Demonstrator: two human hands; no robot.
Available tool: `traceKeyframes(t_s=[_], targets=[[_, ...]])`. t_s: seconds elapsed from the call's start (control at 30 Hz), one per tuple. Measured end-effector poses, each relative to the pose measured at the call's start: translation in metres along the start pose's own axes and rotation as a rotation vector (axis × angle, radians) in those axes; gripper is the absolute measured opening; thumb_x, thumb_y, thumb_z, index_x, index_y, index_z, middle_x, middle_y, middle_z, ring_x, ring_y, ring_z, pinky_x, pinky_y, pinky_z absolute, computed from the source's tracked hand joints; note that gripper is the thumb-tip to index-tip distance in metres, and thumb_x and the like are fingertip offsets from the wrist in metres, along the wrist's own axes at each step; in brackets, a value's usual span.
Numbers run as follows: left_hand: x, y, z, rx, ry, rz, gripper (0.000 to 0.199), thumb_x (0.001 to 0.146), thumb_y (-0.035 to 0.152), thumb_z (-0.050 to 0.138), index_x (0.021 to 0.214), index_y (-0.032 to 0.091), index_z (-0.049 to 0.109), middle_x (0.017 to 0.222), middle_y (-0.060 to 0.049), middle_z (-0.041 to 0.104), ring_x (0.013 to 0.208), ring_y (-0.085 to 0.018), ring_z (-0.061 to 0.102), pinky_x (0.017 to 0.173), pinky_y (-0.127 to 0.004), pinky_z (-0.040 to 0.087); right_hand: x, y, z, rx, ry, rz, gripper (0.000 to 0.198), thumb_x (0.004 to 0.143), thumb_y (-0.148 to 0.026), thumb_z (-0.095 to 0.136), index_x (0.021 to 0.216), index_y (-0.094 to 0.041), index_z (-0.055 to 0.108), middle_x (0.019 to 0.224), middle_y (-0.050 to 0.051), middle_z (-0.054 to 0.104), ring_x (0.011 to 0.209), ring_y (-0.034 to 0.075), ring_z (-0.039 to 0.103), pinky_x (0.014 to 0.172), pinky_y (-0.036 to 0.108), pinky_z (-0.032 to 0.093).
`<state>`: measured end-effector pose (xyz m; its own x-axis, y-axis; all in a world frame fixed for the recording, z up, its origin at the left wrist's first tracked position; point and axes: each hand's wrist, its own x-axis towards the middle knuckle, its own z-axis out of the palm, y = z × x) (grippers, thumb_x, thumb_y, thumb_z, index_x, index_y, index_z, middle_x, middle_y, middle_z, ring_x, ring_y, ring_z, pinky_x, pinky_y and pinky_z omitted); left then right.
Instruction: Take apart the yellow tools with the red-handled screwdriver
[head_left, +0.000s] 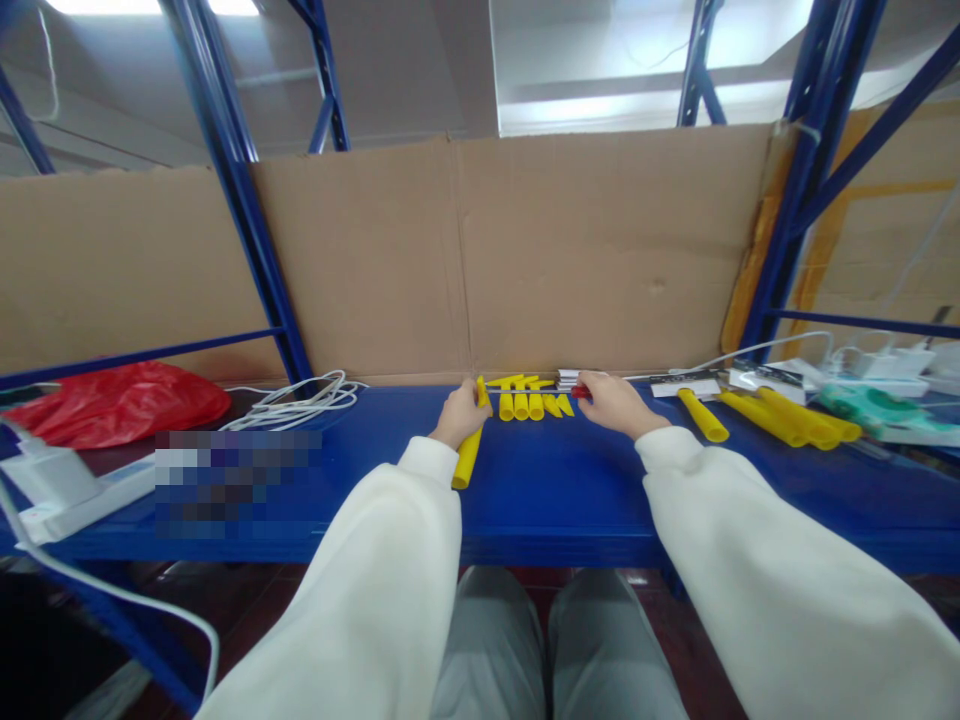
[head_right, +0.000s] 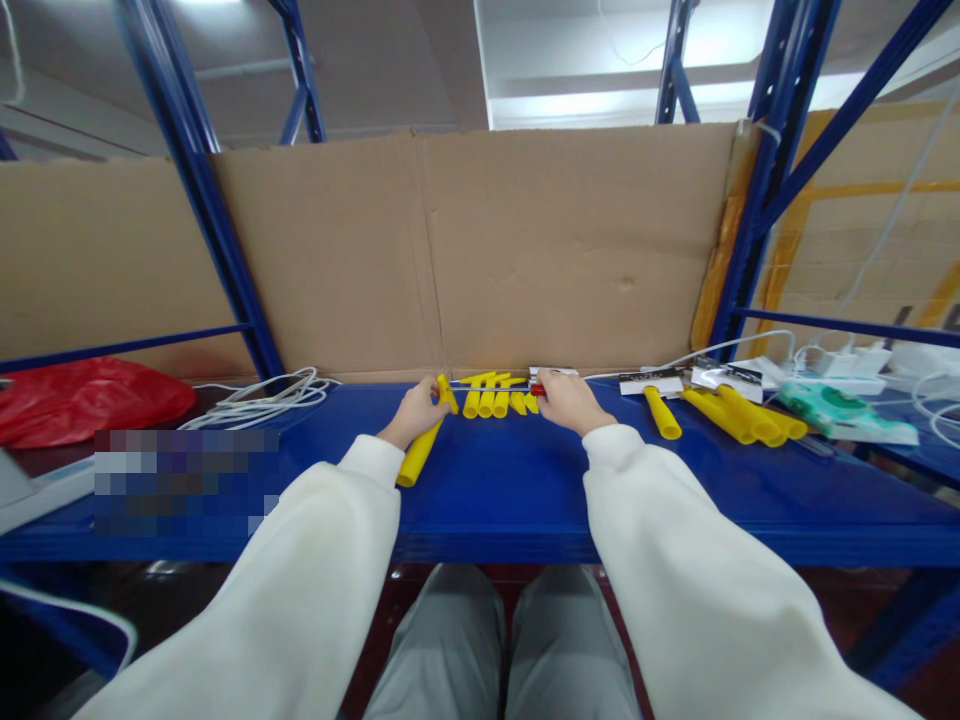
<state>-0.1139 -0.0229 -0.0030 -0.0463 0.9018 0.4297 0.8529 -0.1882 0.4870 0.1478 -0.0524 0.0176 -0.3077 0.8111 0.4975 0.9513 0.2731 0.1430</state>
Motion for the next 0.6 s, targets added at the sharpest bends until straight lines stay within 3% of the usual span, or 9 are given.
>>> traceKeyframes(t_s=[0.13, 0.3, 0.47, 0.6], targets=[[-0.0006, 0.0000, 0.0003, -0.002, 0.001, 0.011, 0.018, 0.077, 0.018, 0.070, 0.086, 0.022, 0.055, 0.094, -0.008, 0.074, 0.100, -0.025, 0.072, 0.081, -0.029, 0.053, 0.0017, 0.0017, 0.0000, 0.021, -0.013, -0.047, 0.025, 0.087, -0.015, 0.050, 0.103, -0.013, 0.070, 0.109, 0.015, 0.072, 0.104, 0.026, 0.065, 0.088, 0.032, 0.043], [-0.0030, 0.0016, -0.0011, -0.002, -0.002, 0.017, 0.018, 0.077, 0.018, 0.070, 0.087, 0.022, 0.056, 0.094, -0.008, 0.074, 0.100, -0.025, 0.071, 0.081, -0.029, 0.052, 0.0022, 0.0028, -0.0029, 0.024, -0.048, -0.043, 0.021, 0.085, -0.014, 0.054, 0.098, -0.014, 0.070, 0.104, 0.014, 0.071, 0.098, 0.024, 0.066, 0.083, 0.029, 0.044], [-0.0043, 0.0034, -0.0023, 0.008, -0.007, 0.016, 0.017, 0.077, 0.019, 0.070, 0.089, 0.022, 0.057, 0.094, -0.007, 0.074, 0.100, -0.025, 0.071, 0.081, -0.029, 0.052, 0.0006, -0.0015, -0.0037, 0.005, -0.083, 0.055, 0.021, 0.088, -0.015, 0.055, 0.105, -0.018, 0.065, 0.102, 0.012, 0.074, 0.093, 0.024, 0.068, 0.073, 0.029, 0.042], [-0.0044, 0.0041, -0.0027, 0.026, -0.009, 0.022, 0.016, 0.079, 0.020, 0.070, 0.089, 0.022, 0.057, 0.096, -0.008, 0.074, 0.100, -0.025, 0.071, 0.081, -0.029, 0.052, 0.0014, -0.0026, 0.0000, 0.034, -0.156, 0.093, 0.022, 0.089, -0.019, 0.056, 0.109, -0.016, 0.065, 0.104, 0.014, 0.074, 0.096, 0.026, 0.068, 0.074, 0.029, 0.043]])
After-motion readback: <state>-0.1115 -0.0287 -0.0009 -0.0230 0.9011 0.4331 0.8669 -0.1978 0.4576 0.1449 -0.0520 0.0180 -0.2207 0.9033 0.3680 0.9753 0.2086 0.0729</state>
